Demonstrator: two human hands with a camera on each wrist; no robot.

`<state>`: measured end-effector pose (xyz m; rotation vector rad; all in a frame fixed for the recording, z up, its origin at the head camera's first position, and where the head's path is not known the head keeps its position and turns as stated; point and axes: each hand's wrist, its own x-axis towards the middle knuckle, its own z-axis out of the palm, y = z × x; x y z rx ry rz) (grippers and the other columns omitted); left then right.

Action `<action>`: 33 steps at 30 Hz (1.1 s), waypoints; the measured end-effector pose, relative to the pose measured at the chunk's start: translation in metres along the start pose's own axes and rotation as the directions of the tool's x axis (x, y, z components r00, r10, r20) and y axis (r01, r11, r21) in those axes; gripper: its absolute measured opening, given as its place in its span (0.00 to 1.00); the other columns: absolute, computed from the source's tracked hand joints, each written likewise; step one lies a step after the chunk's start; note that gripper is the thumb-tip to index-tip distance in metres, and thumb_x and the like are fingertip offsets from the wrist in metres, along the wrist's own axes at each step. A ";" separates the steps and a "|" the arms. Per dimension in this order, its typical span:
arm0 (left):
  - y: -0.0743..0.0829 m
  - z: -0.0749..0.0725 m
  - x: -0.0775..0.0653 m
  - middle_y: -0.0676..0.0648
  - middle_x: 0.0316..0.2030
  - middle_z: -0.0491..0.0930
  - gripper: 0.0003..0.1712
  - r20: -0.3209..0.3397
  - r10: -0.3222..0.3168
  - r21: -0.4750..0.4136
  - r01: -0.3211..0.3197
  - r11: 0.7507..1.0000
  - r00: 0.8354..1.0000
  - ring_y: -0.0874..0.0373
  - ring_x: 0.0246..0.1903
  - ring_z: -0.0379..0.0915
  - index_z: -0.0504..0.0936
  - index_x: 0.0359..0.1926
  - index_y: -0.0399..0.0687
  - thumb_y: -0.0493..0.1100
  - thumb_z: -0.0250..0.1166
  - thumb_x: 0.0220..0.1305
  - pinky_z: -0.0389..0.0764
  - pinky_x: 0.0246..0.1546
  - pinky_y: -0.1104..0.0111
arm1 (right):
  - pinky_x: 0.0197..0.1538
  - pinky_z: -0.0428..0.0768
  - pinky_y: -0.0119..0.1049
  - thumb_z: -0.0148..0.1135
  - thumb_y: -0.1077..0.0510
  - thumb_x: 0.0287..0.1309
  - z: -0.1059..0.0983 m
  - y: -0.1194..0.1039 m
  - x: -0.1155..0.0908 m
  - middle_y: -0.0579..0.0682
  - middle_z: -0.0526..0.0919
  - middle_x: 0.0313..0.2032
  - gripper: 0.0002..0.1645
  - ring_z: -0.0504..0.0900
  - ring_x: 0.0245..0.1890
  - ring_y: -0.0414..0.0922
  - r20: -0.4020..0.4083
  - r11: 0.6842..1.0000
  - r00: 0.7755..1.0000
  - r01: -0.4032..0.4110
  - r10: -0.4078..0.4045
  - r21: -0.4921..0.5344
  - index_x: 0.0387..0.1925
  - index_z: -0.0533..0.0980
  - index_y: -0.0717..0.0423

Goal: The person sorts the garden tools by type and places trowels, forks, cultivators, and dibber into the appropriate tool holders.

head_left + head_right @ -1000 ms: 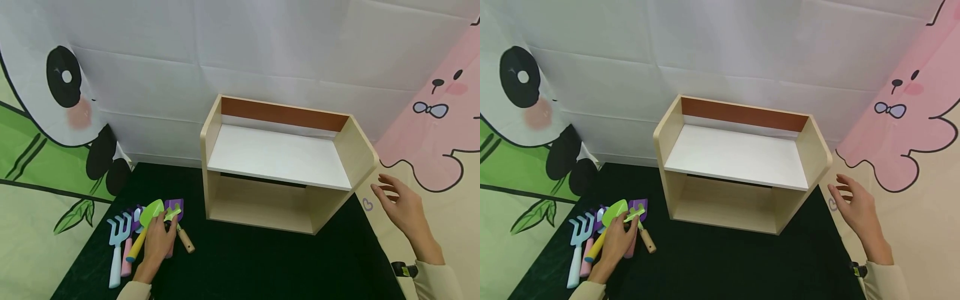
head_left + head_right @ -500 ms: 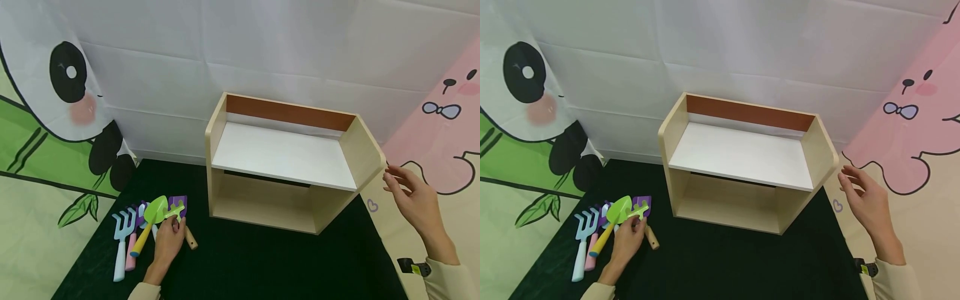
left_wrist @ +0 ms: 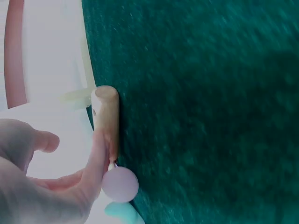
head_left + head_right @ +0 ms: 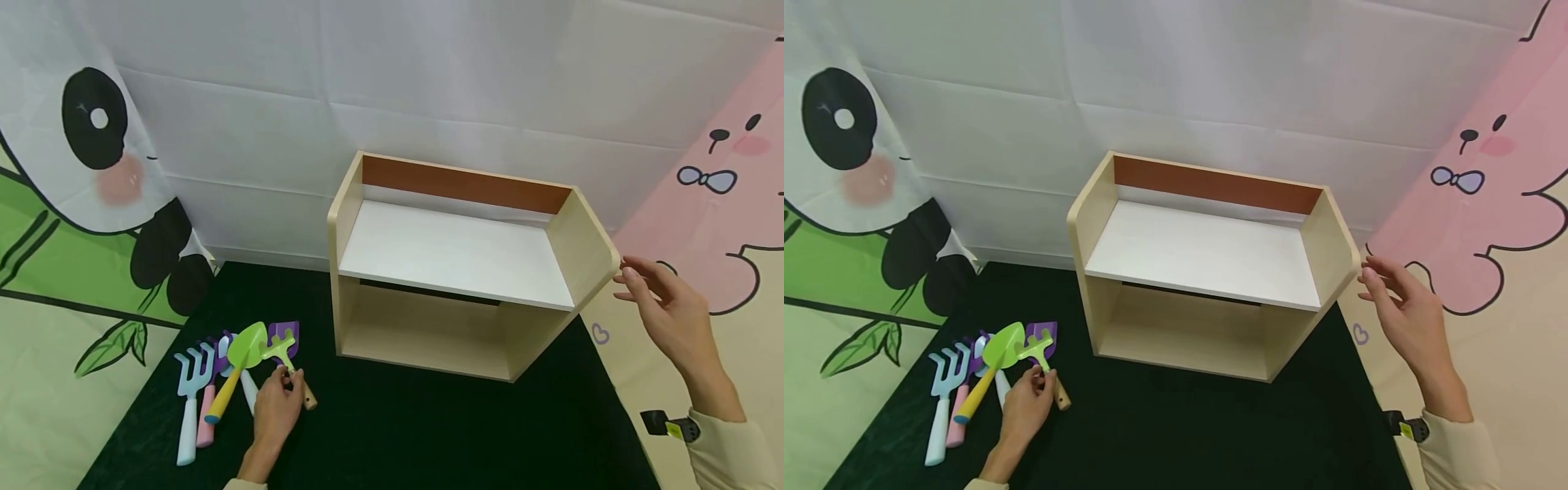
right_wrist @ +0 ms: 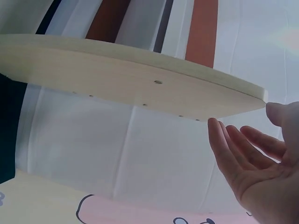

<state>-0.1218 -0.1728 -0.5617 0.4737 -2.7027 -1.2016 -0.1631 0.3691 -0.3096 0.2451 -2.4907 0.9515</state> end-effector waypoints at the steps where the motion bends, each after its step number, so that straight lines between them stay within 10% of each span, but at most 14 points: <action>1: 0.000 0.001 -0.001 0.35 0.41 0.75 0.30 0.012 -0.008 -0.004 0.008 1.000 1.000 0.54 0.30 0.73 0.69 0.58 0.30 0.54 0.53 0.70 0.74 0.28 0.66 | 0.38 0.75 0.15 0.52 0.55 0.68 0.000 -0.001 0.001 0.43 0.76 0.55 0.23 0.79 0.42 0.27 0.002 1.000 1.000 0.000 0.000 0.006 0.63 0.69 0.48; 15: 0.004 0.009 -0.006 0.33 0.40 0.76 0.27 0.097 -0.089 -0.025 0.092 0.995 0.991 0.53 0.29 0.75 0.67 0.56 0.25 0.46 0.57 0.67 0.78 0.27 0.62 | 0.41 0.77 0.19 0.55 0.58 0.66 -0.002 -0.010 0.008 0.46 0.75 0.57 0.25 0.78 0.45 0.29 0.070 0.996 0.998 0.003 -0.009 0.095 0.64 0.69 0.51; 33: 0.006 0.031 -0.003 0.28 0.40 0.77 0.27 -0.104 -0.118 -0.086 0.109 0.990 0.988 0.38 0.39 0.74 0.71 0.52 0.22 0.40 0.66 0.58 0.73 0.38 0.48 | 0.43 0.78 0.22 0.54 0.60 0.67 -0.003 -0.008 0.015 0.46 0.76 0.56 0.25 0.80 0.46 0.34 0.146 0.983 0.989 -0.035 0.008 0.182 0.65 0.67 0.55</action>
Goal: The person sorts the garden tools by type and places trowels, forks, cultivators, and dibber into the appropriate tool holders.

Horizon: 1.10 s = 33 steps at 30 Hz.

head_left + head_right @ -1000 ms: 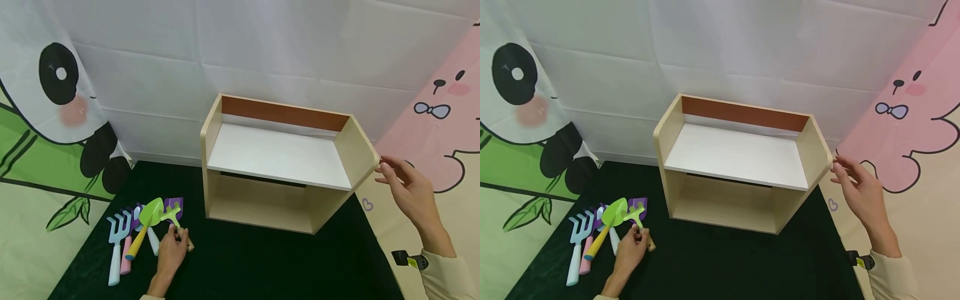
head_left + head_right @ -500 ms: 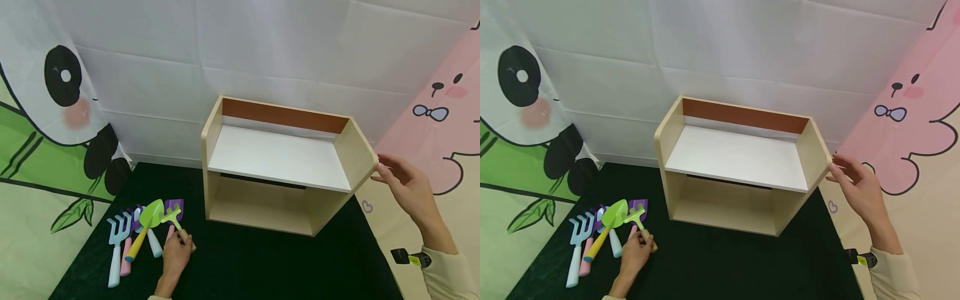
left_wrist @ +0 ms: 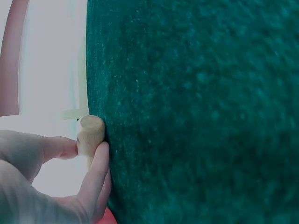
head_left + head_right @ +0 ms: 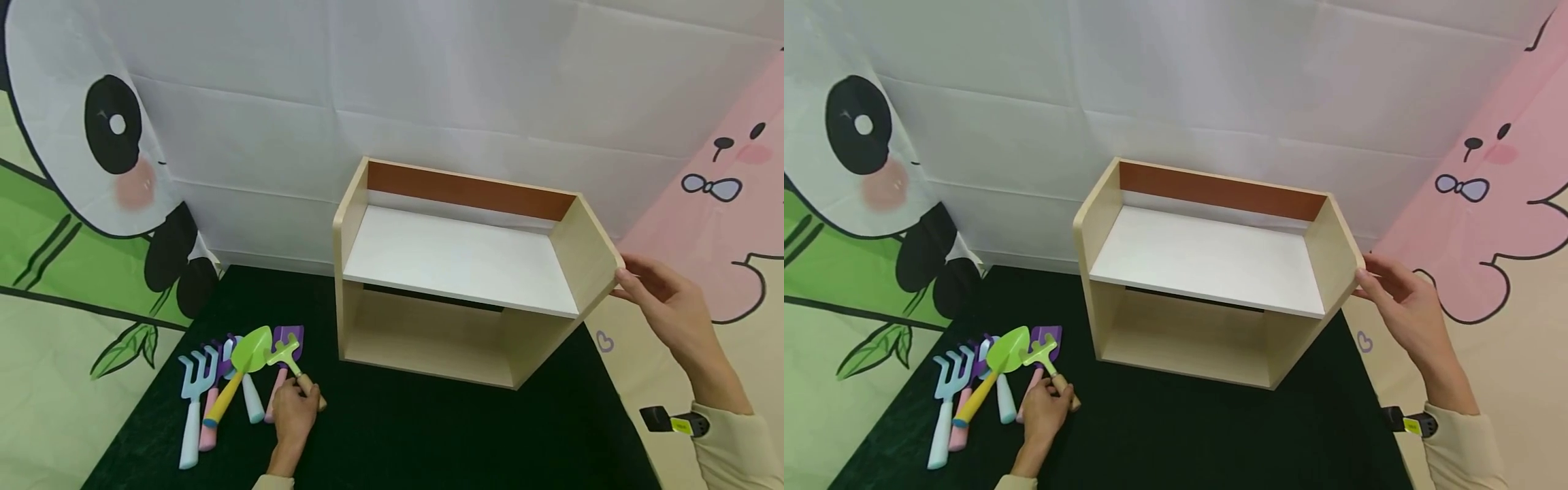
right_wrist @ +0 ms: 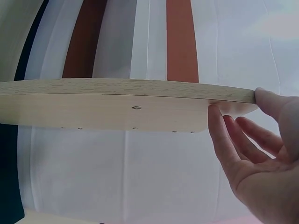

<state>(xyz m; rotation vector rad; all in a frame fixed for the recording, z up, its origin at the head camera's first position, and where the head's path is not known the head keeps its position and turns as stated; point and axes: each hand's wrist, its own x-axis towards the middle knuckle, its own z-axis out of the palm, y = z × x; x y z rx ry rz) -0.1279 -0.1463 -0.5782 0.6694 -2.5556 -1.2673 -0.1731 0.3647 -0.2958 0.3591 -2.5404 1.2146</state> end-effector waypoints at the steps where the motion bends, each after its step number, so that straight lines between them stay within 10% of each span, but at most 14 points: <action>1: 0.001 0.000 0.000 0.28 0.40 0.78 0.27 -0.003 -0.003 -0.008 0.003 1.000 1.000 0.39 0.39 0.74 0.71 0.52 0.22 0.40 0.65 0.57 0.73 0.39 0.48 | 0.43 0.78 0.21 0.54 0.60 0.67 -0.001 0.000 0.000 0.46 0.76 0.56 0.25 0.79 0.46 0.33 0.003 1.000 1.000 -0.005 0.005 0.002 0.65 0.67 0.54; 23: -0.003 -0.012 0.004 0.32 0.45 0.77 0.33 0.168 -0.139 -0.124 0.161 0.979 0.976 0.49 0.36 0.77 0.66 0.60 0.28 0.46 0.63 0.61 0.77 0.28 0.65 | 0.41 0.79 0.23 0.56 0.63 0.65 -0.007 0.006 0.003 0.39 0.77 0.53 0.26 0.80 0.46 0.30 0.007 0.996 0.999 -0.038 0.038 0.078 0.64 0.68 0.59; 33: -0.013 -0.012 0.004 0.32 0.52 0.68 0.37 0.306 -0.226 -0.312 0.322 0.894 0.925 0.49 0.42 0.77 0.61 0.65 0.33 0.48 0.64 0.62 0.83 0.36 0.66 | 0.41 0.80 0.29 0.57 0.64 0.63 -0.006 0.006 0.005 0.43 0.79 0.53 0.26 0.81 0.46 0.35 0.049 0.955 0.997 -0.068 0.056 0.290 0.62 0.68 0.63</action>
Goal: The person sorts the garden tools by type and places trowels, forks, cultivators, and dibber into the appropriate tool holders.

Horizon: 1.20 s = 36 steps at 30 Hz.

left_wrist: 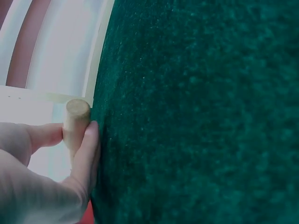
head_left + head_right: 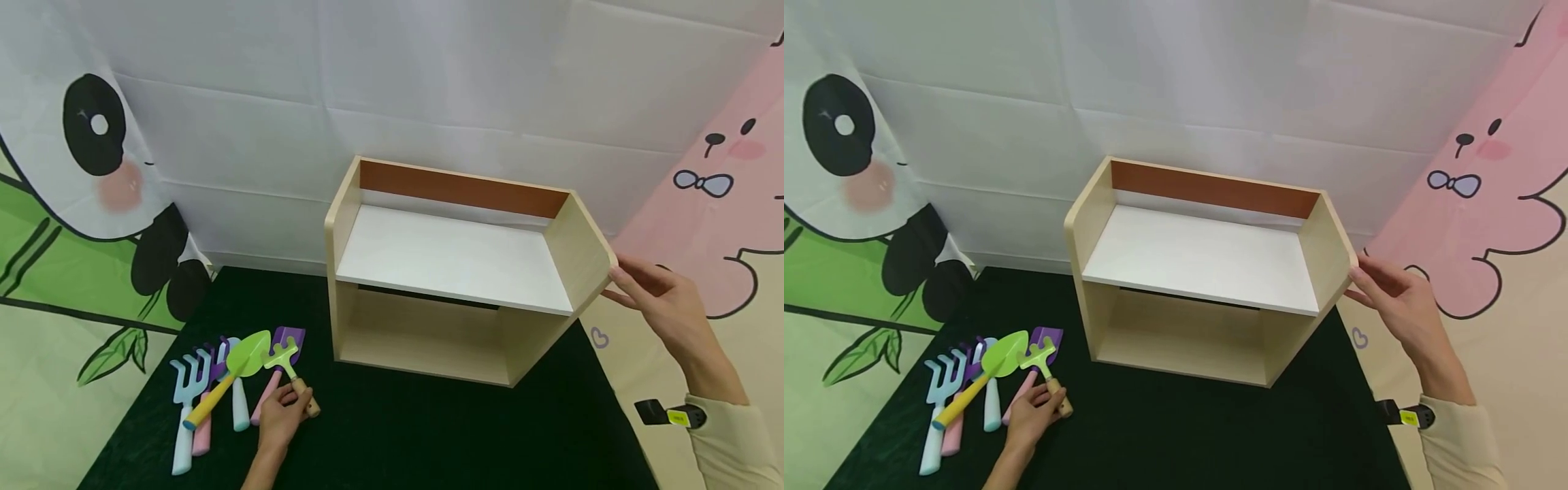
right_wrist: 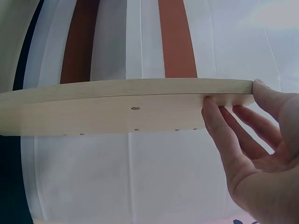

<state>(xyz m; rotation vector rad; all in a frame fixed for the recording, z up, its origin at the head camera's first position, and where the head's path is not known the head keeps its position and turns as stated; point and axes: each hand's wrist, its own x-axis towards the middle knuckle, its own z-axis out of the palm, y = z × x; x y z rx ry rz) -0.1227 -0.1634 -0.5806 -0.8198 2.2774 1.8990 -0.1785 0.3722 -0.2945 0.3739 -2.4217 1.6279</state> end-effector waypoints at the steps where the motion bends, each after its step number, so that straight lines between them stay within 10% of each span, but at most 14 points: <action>1: -0.001 0.000 0.000 0.32 0.53 0.67 0.38 0.003 -0.008 -0.009 0.008 1.000 1.000 0.48 0.43 0.77 0.60 0.65 0.33 0.48 0.65 0.62 0.83 0.37 0.66 | 0.41 0.80 0.30 0.57 0.64 0.63 0.000 0.000 0.000 0.43 0.79 0.53 0.26 0.81 0.46 0.35 0.003 1.000 1.000 -0.005 0.005 0.007 0.62 0.68 0.63; 36: 0.017 -0.008 -0.034 0.38 0.56 0.70 0.46 -0.041 0.124 0.115 -0.118 0.986 0.991 0.48 0.47 0.76 0.64 0.66 0.43 0.62 0.67 0.53 0.81 0.43 0.61 | 0.41 0.81 0.32 0.57 0.64 0.63 -0.003 -0.002 0.002 0.45 0.79 0.52 0.25 0.82 0.46 0.37 0.039 0.991 0.997 -0.066 0.062 0.117 0.61 0.69 0.64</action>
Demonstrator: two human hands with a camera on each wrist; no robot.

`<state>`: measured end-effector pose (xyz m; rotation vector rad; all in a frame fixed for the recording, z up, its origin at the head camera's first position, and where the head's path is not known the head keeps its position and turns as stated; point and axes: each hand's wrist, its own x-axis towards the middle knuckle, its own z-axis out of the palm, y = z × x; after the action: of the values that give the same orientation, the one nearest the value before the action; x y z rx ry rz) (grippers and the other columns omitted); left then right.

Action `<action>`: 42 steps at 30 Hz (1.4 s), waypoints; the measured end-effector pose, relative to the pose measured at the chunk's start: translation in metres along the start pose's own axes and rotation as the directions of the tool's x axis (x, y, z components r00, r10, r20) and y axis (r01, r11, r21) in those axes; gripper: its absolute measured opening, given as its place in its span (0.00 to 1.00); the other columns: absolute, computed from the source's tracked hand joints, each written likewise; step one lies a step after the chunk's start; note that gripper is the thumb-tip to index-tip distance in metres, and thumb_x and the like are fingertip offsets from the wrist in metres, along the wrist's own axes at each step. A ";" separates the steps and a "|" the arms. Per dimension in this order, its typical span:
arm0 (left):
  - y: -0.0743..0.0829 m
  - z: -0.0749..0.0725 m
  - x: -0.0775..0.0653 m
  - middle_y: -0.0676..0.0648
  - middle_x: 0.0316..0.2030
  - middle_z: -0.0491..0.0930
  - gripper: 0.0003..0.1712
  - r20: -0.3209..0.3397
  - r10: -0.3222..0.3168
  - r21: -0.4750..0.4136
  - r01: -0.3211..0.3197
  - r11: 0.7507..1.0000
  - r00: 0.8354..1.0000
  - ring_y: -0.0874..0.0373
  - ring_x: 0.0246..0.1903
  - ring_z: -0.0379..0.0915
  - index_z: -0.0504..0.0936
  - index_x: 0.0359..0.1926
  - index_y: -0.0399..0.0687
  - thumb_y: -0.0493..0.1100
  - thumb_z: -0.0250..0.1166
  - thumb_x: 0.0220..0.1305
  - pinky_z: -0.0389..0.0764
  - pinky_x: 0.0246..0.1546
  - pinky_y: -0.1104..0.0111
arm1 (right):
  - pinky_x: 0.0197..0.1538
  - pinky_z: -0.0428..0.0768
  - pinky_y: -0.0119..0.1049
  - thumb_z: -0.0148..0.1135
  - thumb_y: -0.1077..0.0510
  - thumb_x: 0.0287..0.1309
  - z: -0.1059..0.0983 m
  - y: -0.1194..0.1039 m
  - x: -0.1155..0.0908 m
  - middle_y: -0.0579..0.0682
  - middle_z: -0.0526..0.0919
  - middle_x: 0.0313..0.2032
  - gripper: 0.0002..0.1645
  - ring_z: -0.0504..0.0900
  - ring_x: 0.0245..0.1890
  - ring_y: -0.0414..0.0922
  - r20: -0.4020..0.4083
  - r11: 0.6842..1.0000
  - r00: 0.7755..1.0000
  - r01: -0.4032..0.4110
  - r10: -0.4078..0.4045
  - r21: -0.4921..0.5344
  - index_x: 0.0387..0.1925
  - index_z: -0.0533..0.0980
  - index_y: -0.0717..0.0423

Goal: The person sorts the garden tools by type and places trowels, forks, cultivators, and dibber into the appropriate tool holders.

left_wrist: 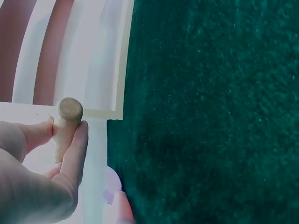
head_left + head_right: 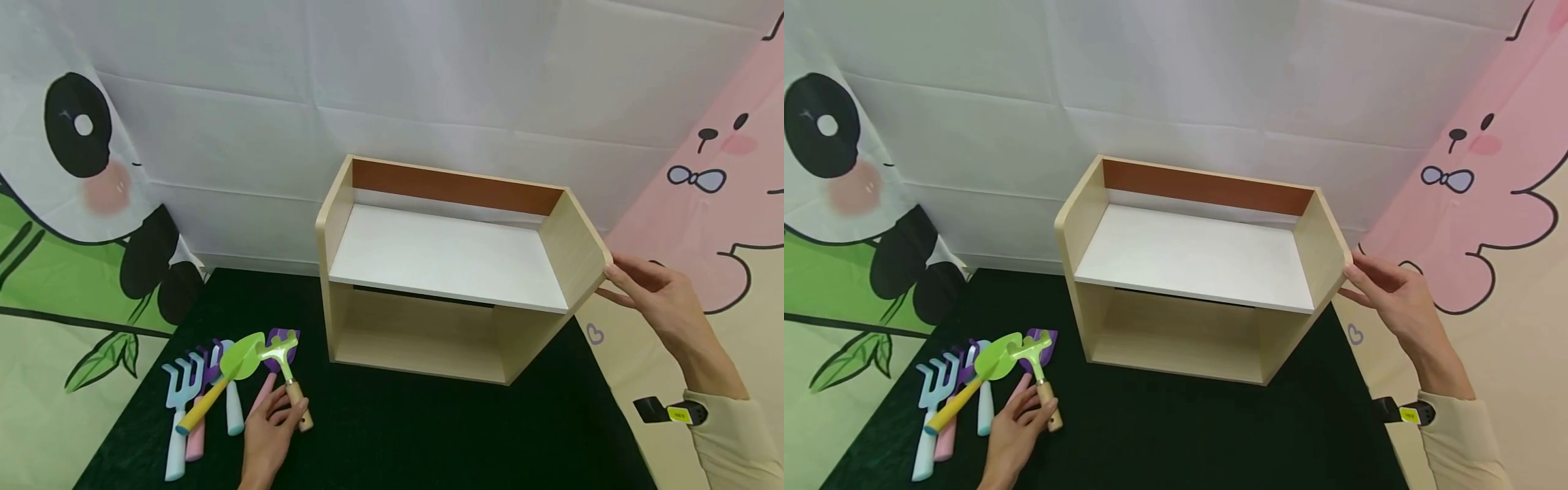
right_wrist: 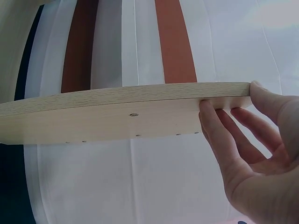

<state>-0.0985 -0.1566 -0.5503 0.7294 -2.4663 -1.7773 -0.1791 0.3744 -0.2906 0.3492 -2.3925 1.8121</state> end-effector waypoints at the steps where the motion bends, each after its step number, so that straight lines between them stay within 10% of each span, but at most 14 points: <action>1: 0.001 0.000 -0.002 0.39 0.56 0.70 0.47 0.003 0.004 -0.006 -0.004 1.000 1.000 0.48 0.47 0.76 0.63 0.67 0.43 0.62 0.67 0.52 0.81 0.44 0.62 | 0.41 0.81 0.32 0.57 0.65 0.63 0.000 0.000 0.000 0.45 0.79 0.53 0.25 0.82 0.46 0.38 0.001 1.000 1.000 0.004 -0.004 0.001 0.61 0.69 0.65; 42: 0.057 0.014 -0.064 0.49 0.53 0.74 0.31 0.069 0.158 -0.077 -0.152 0.985 0.985 0.55 0.45 0.77 0.70 0.59 0.55 0.50 0.71 0.55 0.81 0.39 0.70 | 0.40 0.81 0.31 0.57 0.64 0.63 0.001 0.001 0.002 0.45 0.79 0.53 0.25 0.82 0.47 0.37 -0.014 0.999 1.000 0.014 -0.015 -0.044 0.61 0.69 0.64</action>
<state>-0.0663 -0.1058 -0.4876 0.4600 -2.4144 -1.8569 -0.1811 0.3739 -0.2912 0.3464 -2.4097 1.7468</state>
